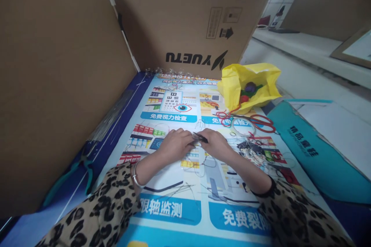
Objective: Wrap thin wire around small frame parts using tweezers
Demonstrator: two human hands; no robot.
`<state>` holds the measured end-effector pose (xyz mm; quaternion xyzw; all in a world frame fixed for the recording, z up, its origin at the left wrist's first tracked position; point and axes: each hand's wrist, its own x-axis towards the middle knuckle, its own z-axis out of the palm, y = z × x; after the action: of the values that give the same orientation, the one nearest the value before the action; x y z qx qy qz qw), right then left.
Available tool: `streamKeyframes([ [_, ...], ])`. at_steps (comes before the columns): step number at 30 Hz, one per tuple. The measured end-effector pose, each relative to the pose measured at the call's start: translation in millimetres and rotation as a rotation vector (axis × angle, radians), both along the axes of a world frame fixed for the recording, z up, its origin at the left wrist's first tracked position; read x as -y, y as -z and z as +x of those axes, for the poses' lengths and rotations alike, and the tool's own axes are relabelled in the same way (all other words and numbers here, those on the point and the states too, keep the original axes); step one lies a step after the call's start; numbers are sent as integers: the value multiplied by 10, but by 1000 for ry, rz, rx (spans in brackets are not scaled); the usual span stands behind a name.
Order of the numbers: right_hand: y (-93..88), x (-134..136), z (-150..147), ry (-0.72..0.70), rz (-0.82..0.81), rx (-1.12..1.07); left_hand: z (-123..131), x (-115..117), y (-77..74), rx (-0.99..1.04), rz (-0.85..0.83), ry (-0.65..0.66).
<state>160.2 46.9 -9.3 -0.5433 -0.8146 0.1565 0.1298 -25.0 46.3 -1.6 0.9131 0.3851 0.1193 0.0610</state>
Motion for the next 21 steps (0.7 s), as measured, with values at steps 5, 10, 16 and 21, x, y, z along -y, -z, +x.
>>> streamKeyframes([
  [5, 19, -7, 14, 38, -7, -86, -40, -55, 7, 21, -33, 56],
  [10, 1, -3, 9, 47, -27, -140, -52, -82, 32, 59, -45, 57],
  [16, -7, 2, 1, 74, -46, -169, -62, -98, 51, 88, -63, 77],
  [21, 0, -4, 6, 85, -50, -176, -90, -139, 24, 52, -59, 148],
])
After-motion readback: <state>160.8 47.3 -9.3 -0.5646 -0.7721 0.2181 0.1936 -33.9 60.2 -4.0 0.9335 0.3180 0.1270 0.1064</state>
